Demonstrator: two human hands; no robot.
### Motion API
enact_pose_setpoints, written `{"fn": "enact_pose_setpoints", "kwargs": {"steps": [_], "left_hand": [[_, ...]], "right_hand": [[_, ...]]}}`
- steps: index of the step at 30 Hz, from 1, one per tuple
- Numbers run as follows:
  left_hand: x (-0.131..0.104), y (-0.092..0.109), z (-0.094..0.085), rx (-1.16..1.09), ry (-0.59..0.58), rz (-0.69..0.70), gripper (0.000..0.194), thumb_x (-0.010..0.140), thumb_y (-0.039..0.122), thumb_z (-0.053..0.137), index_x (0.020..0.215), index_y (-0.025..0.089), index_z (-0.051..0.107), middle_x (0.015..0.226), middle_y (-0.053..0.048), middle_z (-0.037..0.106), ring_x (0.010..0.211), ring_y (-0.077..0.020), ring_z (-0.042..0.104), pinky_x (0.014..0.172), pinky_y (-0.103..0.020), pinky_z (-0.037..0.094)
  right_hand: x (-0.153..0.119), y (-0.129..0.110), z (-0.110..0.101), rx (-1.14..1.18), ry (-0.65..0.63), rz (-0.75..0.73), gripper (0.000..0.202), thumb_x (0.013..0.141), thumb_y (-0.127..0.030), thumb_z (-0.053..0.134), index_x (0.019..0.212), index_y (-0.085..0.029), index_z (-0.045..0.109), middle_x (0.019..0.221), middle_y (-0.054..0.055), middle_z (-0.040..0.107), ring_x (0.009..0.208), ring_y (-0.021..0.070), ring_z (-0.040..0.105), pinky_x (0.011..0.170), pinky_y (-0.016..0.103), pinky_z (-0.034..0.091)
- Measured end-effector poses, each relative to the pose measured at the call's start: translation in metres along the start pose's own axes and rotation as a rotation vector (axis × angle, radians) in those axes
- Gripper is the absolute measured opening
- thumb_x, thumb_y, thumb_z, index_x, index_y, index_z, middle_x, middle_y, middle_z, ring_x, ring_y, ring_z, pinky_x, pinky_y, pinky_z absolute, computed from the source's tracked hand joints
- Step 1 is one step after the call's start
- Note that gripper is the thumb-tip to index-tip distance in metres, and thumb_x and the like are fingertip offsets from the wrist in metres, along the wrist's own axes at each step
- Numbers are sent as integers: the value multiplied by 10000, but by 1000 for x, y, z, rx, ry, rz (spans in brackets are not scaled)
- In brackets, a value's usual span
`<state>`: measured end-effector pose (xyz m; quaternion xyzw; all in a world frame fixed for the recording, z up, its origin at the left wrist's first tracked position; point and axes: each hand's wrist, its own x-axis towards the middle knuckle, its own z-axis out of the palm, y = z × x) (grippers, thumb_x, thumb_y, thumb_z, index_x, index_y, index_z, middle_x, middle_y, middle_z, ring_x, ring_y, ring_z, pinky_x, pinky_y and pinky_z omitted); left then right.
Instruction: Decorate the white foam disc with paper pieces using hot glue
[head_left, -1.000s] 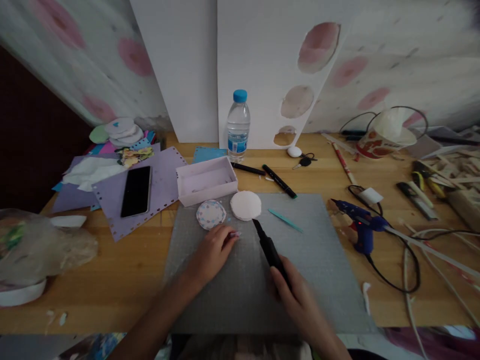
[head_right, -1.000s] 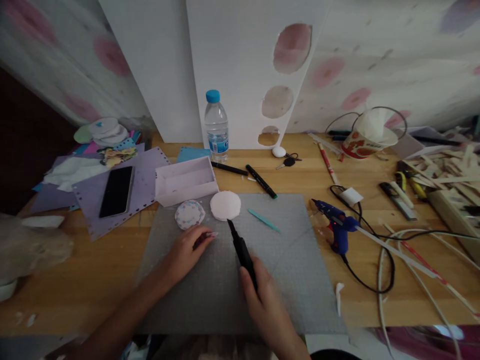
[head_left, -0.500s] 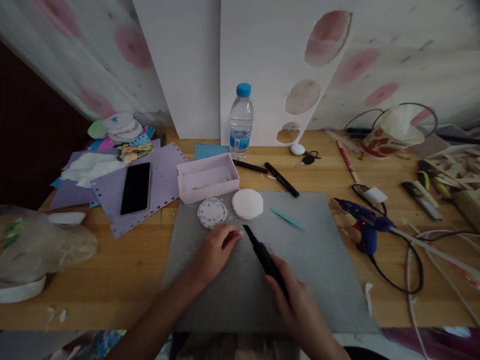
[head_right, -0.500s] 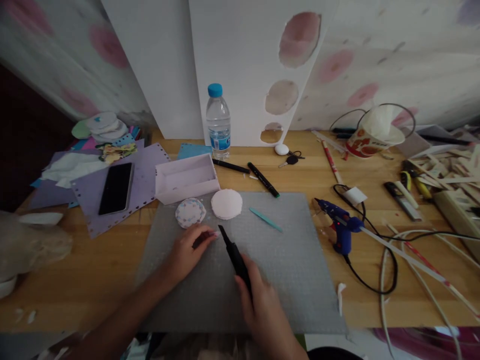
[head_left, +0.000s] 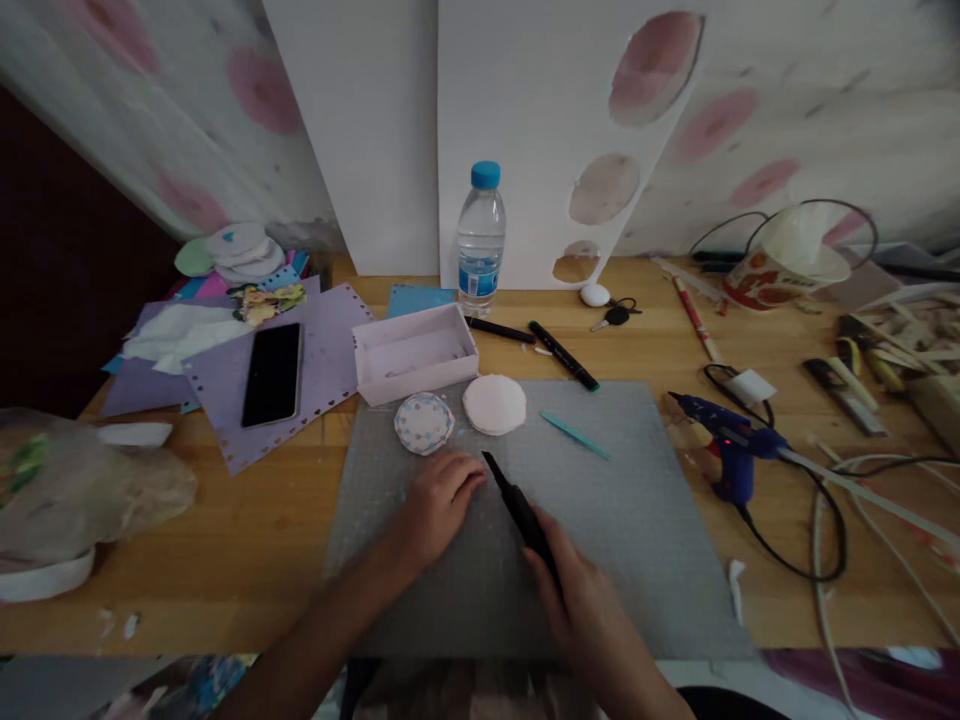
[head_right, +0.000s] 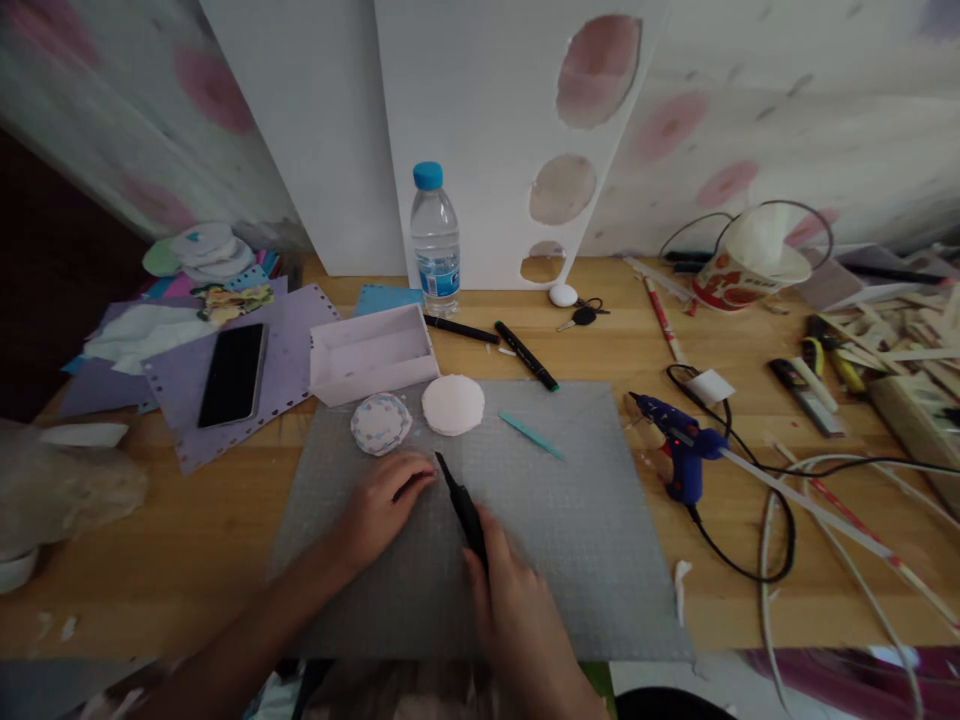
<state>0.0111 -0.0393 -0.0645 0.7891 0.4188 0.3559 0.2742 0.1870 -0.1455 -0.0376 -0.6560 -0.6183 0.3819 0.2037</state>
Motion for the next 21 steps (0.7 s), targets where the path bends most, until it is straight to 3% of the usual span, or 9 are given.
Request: {"fn": "enact_pose_setpoints", "kwargs": {"steps": [21], "left_hand": [[2,-1,-1,45,20,-41,114,930,187,512,906,191,623,873,-44,695,846,-176,659,783,-318,548]], "right_hand": [[6,3,6,79,75,-64,431,954,-260,369,1369,-175,448,1202,142,669,1024,267,686,823,399,579]]}}
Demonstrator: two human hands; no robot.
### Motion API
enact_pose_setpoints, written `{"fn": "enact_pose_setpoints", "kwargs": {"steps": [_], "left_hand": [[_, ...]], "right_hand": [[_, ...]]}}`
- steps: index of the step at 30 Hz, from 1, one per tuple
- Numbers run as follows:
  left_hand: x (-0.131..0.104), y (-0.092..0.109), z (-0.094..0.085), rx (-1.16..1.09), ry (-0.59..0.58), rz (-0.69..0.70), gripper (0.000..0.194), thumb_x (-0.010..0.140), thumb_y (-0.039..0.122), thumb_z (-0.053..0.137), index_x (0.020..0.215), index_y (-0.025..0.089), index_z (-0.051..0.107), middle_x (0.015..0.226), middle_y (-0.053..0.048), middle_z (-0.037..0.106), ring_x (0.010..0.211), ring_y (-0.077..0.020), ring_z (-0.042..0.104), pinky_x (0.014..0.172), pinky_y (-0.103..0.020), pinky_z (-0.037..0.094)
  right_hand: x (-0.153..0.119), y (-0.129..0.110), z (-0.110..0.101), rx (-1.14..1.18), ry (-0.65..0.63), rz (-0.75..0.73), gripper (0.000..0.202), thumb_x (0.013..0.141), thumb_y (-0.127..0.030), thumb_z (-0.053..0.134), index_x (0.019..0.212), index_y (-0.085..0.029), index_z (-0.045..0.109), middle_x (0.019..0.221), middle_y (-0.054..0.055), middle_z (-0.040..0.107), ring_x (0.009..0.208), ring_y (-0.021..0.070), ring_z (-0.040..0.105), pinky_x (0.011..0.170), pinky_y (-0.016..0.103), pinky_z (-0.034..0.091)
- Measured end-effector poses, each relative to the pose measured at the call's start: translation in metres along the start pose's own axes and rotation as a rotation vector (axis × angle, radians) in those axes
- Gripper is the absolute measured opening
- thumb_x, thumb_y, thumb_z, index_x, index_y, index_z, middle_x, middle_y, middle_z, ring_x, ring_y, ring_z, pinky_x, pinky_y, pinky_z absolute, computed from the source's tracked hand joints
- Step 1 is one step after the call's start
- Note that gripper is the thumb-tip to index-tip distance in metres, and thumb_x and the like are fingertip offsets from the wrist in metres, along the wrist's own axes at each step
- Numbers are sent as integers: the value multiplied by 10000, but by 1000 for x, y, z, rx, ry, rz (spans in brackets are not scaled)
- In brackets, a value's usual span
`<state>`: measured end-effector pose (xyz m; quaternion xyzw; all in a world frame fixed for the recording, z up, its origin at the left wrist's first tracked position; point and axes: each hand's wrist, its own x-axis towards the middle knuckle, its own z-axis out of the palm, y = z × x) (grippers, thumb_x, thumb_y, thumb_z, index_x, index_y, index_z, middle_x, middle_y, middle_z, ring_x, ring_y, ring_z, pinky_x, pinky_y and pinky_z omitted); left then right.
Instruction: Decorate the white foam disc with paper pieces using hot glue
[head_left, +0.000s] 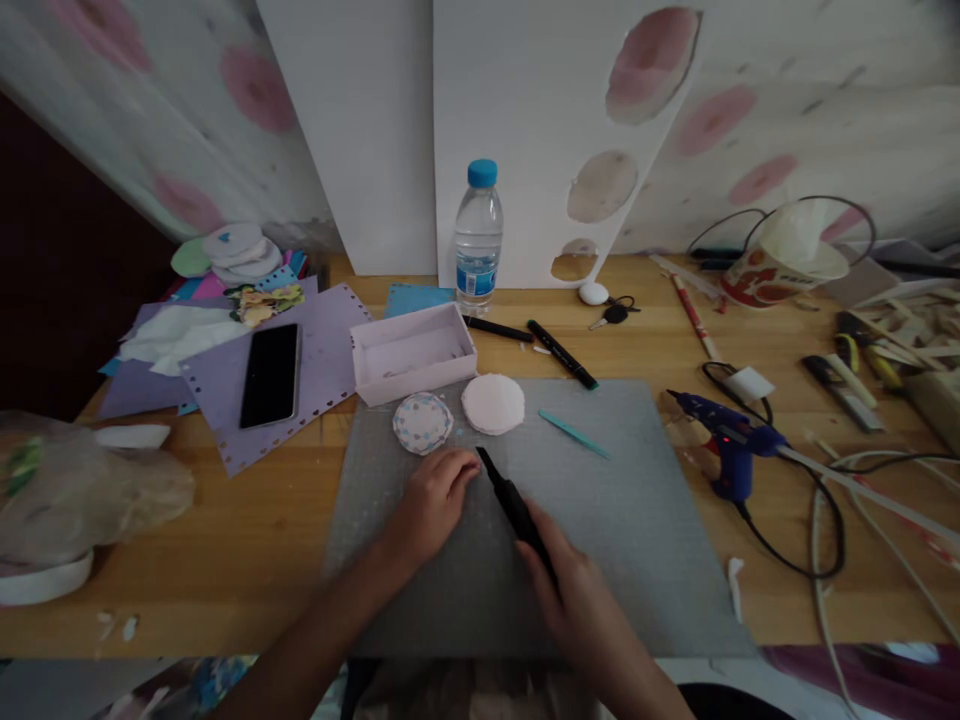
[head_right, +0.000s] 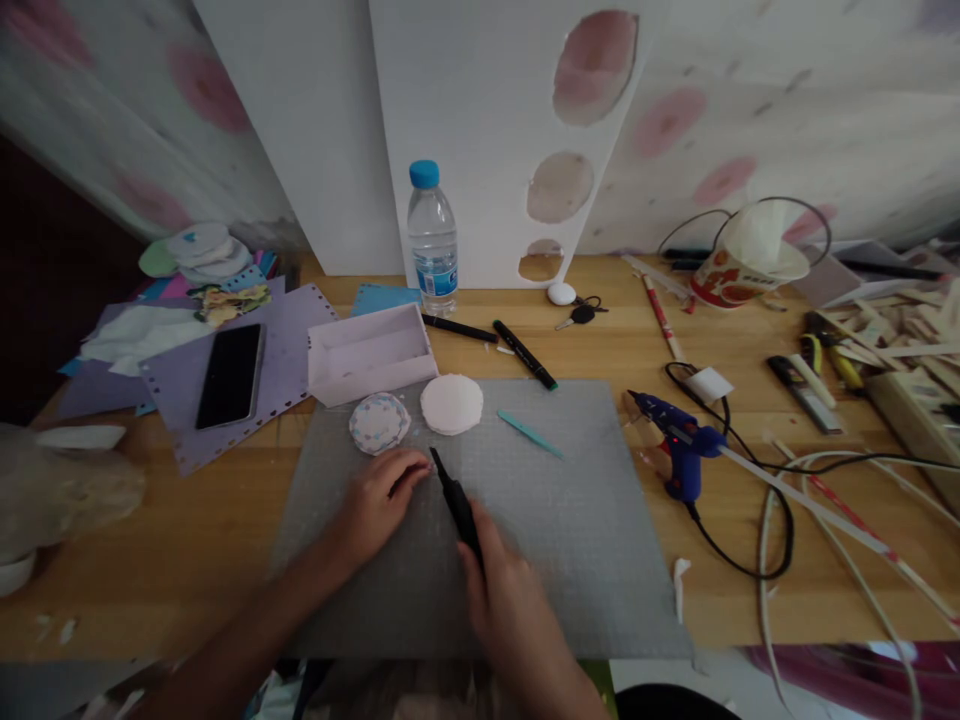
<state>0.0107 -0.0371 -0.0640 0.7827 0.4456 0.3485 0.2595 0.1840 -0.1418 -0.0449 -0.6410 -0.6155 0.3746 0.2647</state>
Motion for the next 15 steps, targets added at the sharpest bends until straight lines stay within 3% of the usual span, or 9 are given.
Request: {"fn": "enact_pose_setpoints", "kwargs": {"steps": [7,15], "left_hand": [[-2,0,0,9,-11,33,104,927,165,509,926,189,610,884,-45,687,861,-175,648,796,-320,546],[-1,0,0,-1,-7,5,115,936,185,497,918,191,611,864,-44,683,837,-167,651,780,-309,545]], "right_hand": [[3,-5,-2,1,-21,13,446,957,-295,344,1356,-133,459,1149,166,690,999,283,694,811,409,582],[3,-6,-2,18,-16,-3,422,955,-276,358,1349,-161,456,1162,152,687,963,269,707,788,391,586]]}}
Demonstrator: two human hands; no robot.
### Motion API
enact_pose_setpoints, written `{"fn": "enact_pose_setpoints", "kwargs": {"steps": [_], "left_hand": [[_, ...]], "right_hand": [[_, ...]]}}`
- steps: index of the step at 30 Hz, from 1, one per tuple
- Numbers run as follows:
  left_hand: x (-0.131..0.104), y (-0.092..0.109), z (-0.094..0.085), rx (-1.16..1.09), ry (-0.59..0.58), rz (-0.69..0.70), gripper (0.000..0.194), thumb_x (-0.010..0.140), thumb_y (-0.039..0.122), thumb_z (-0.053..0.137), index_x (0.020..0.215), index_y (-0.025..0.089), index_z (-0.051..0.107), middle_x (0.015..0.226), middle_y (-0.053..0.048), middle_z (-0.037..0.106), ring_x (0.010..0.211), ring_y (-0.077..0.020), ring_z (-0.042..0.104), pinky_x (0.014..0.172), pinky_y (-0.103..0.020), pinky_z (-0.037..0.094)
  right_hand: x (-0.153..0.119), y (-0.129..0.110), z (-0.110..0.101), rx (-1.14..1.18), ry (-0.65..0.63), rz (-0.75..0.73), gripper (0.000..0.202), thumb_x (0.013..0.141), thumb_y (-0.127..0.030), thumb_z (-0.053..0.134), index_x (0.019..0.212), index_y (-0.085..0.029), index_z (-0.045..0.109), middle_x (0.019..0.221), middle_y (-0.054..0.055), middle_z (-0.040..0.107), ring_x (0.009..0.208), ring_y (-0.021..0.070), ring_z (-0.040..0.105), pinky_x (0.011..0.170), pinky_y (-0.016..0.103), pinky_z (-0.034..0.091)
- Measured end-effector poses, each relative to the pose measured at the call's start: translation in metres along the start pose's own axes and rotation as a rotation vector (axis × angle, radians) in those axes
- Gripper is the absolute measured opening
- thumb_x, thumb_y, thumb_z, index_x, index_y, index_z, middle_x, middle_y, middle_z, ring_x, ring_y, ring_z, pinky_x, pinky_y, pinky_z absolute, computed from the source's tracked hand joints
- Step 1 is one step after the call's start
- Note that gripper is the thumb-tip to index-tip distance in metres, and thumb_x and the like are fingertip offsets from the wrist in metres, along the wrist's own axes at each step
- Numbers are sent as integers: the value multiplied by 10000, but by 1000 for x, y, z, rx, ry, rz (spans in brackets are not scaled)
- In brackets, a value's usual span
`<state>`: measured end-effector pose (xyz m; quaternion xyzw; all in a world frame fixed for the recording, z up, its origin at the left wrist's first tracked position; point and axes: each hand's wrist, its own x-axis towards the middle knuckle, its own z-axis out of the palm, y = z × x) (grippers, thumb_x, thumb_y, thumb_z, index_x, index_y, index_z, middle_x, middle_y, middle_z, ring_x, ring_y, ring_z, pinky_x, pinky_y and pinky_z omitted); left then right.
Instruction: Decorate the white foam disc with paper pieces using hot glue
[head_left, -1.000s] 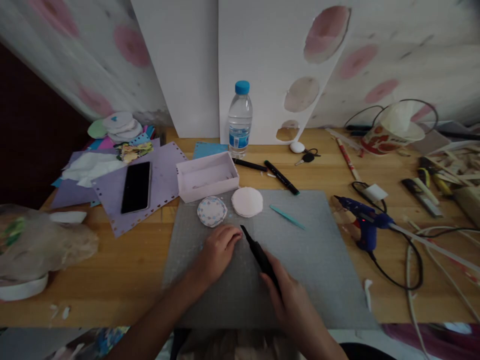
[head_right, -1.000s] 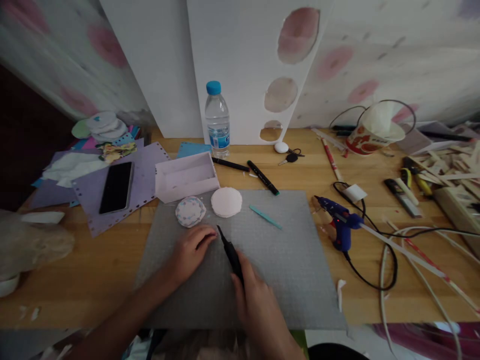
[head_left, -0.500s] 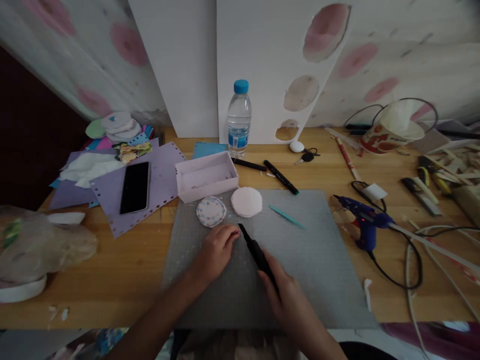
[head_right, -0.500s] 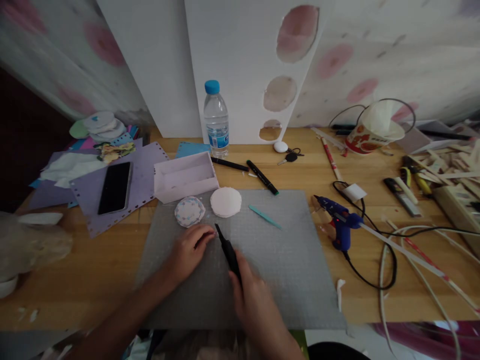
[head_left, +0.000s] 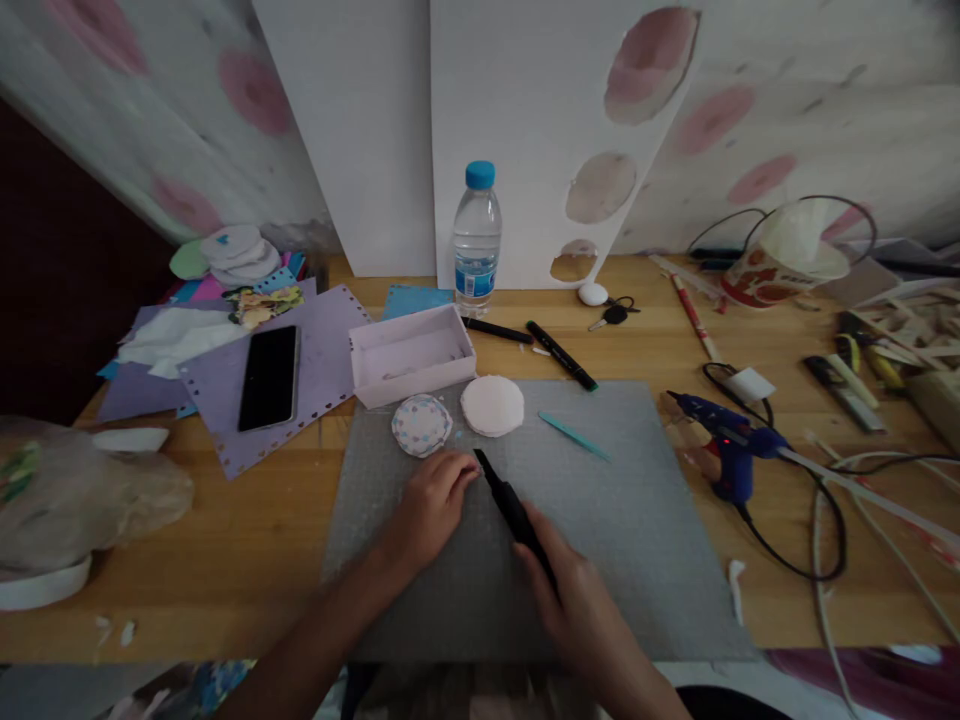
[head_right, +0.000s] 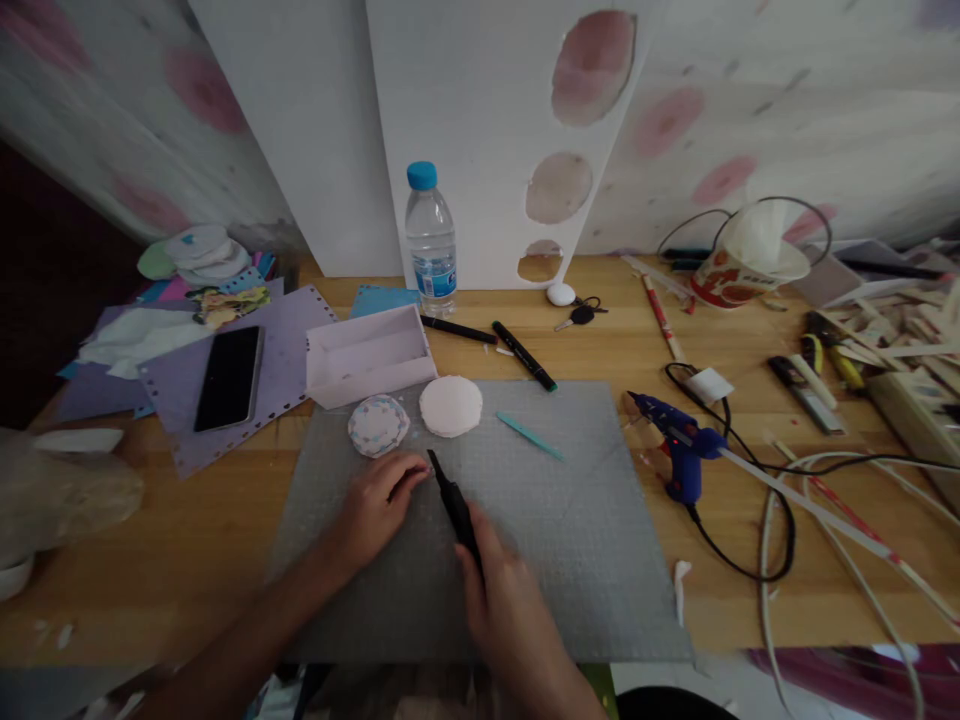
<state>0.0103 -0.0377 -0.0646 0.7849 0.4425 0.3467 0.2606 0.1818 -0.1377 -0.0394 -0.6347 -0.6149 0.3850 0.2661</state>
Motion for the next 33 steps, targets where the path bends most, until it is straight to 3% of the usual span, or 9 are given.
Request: {"fn": "enact_pose_setpoints", "kwargs": {"steps": [7,16,33], "left_hand": [[2,-6,1,-14,15,-35,113,930,210,515,890,188,619,836,-35,695,796,-162,657,751,-292,537],[3,-6,-1,-31,6,-44,95,915,205,544,880,183,629,827,-33,697,786,-165,656,740,-282,528],[4,-7,-1,-18,-6,6,97,913,156,531,904,182,623,848,-33,696,806,-157,657,759,-282,536]], "right_hand": [[-8,-1,-1,-43,-41,80,417,975,-325,299,1336,-149,415,1140,170,689,973,280,703,760,393,586],[-5,-9,-5,-31,-10,65,401,966,-316,310,1314,-160,435,1158,160,685,977,278,702,746,373,586],[-2,5,7,-121,-41,48,458,966,-283,293,1356,-78,418,1209,217,646,1033,306,678,832,435,568]]}}
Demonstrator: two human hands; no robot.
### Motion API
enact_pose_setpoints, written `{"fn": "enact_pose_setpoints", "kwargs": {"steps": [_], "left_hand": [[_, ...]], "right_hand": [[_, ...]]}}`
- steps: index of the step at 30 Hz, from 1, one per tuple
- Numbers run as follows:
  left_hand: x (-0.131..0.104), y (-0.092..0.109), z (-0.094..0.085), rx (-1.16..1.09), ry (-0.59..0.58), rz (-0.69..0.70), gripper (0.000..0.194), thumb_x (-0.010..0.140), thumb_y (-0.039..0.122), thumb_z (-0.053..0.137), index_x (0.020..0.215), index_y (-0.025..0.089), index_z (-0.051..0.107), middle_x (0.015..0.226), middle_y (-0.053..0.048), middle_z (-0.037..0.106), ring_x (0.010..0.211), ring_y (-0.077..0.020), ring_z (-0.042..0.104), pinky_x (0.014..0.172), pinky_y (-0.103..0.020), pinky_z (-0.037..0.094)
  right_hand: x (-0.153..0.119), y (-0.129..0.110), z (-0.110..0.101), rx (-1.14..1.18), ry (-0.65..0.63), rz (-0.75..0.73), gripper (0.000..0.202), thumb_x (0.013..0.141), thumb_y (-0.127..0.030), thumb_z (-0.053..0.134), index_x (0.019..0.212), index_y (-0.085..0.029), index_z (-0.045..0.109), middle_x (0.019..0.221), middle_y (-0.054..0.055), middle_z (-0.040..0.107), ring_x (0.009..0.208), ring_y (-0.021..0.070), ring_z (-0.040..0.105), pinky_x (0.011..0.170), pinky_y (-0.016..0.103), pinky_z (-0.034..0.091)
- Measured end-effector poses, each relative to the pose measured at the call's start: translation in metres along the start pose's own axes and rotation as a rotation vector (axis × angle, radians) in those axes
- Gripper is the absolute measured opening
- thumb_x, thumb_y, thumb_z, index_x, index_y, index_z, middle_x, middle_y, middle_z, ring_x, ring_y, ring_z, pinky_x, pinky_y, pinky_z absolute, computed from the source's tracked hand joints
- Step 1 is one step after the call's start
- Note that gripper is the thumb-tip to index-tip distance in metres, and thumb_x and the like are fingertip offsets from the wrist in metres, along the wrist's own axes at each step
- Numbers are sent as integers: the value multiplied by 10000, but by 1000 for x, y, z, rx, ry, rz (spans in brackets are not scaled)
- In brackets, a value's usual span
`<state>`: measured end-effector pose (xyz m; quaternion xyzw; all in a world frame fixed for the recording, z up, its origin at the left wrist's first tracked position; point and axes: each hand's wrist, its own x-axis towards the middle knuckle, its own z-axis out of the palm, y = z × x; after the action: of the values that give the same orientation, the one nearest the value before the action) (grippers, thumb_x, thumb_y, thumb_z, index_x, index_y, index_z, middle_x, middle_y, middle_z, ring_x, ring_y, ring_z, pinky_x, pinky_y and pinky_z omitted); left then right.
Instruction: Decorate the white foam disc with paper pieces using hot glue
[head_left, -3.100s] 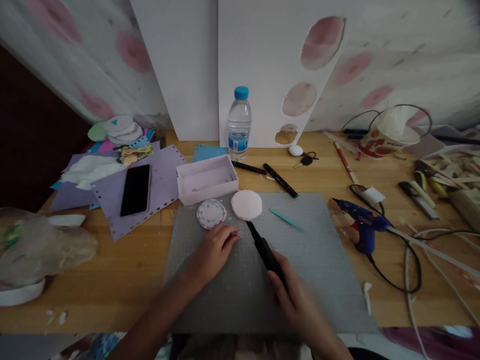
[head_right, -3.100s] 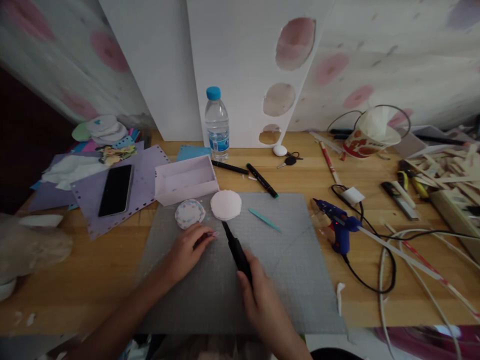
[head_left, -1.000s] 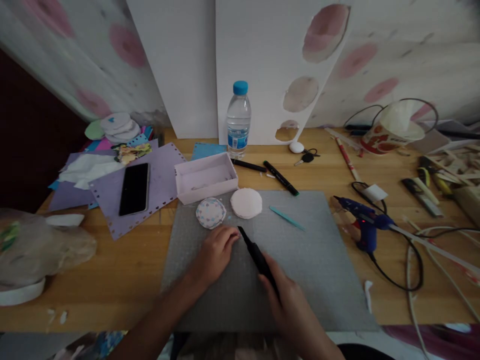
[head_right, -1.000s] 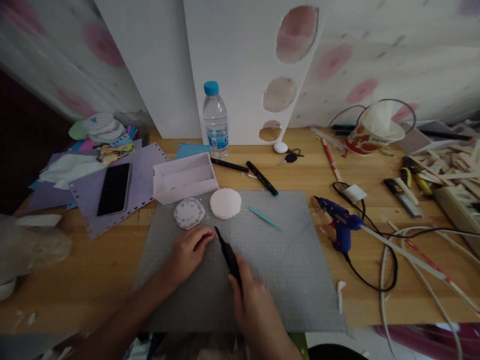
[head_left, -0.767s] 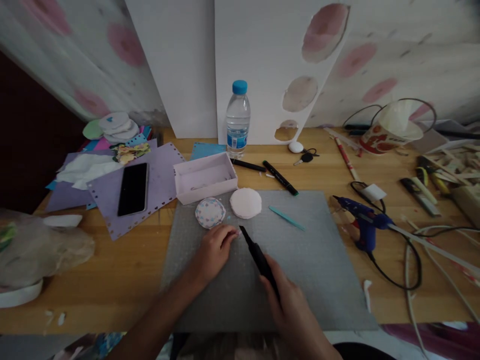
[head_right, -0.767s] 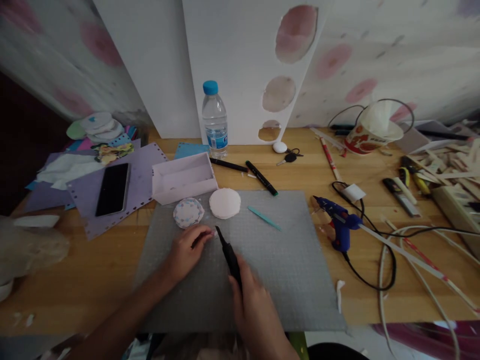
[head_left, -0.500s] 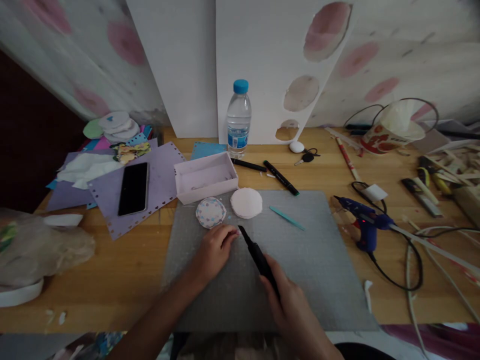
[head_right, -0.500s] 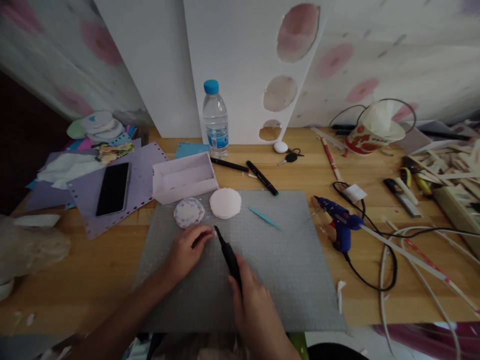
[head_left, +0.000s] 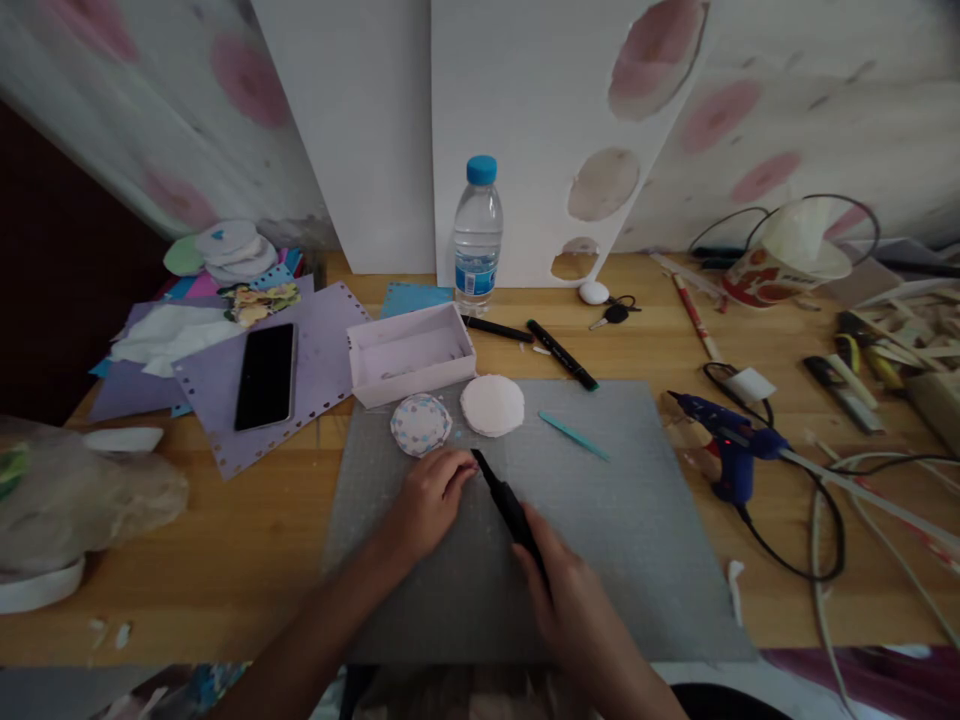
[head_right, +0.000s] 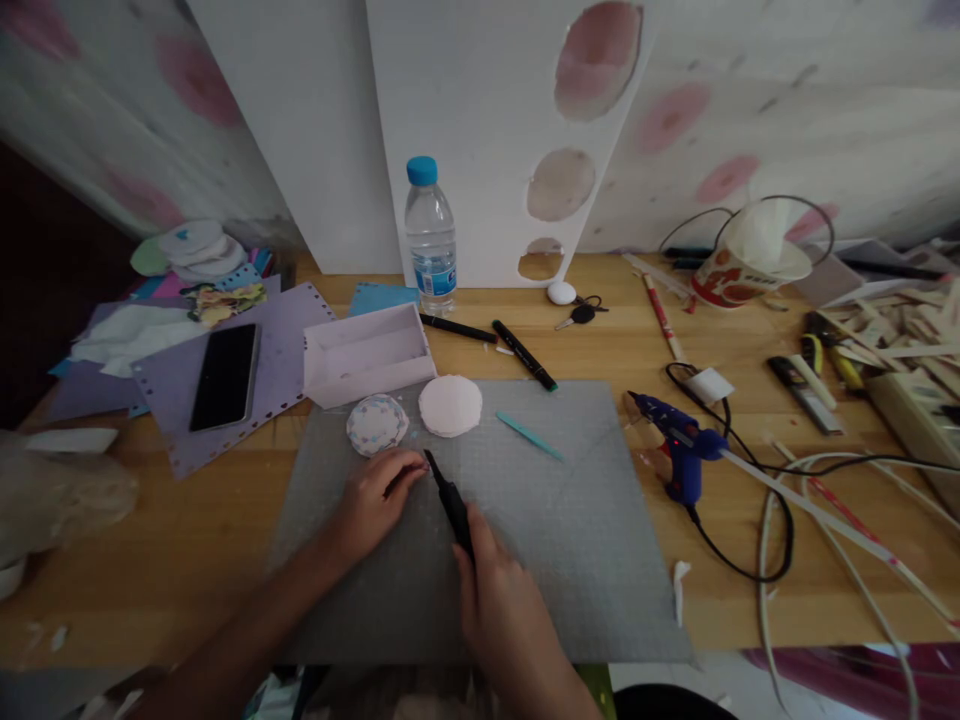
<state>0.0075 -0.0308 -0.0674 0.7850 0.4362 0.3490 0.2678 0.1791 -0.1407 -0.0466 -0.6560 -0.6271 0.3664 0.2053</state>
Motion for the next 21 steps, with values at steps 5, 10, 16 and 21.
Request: {"fn": "enact_pose_setpoints", "kwargs": {"steps": [5,10,16,21], "left_hand": [[0,0,0,33,21,73,94,916,144,530,917,169,621,856,-45,691,824,-160,655,775,-286,540],[-2,2,1,39,32,75,91,919,153,529,924,167,619,879,-51,693,851,-165,656,802,-300,538],[-7,8,-5,11,60,-1,102,913,194,538,921,181,639,872,-52,697,840,-172,656,778,-297,534],[-6,22,-33,-133,137,-266,83,863,240,604,883,185,662,863,-35,699,794,-155,651,753,-258,520]], "right_hand": [[3,0,3,-8,22,-17,449,960,-267,301,1342,-76,439,1160,218,670,1045,313,671,843,464,564],[5,-1,-3,37,30,-49,418,960,-253,331,1340,-128,451,1186,178,667,1069,285,664,854,430,570],[-14,11,-35,17,70,-143,418,954,-258,408,1371,-233,430,1270,89,637,1150,222,621,911,338,551],[-27,39,-48,-194,287,-84,442,949,-308,420,1382,-225,393,1267,103,634,1119,233,639,853,329,570]]}}
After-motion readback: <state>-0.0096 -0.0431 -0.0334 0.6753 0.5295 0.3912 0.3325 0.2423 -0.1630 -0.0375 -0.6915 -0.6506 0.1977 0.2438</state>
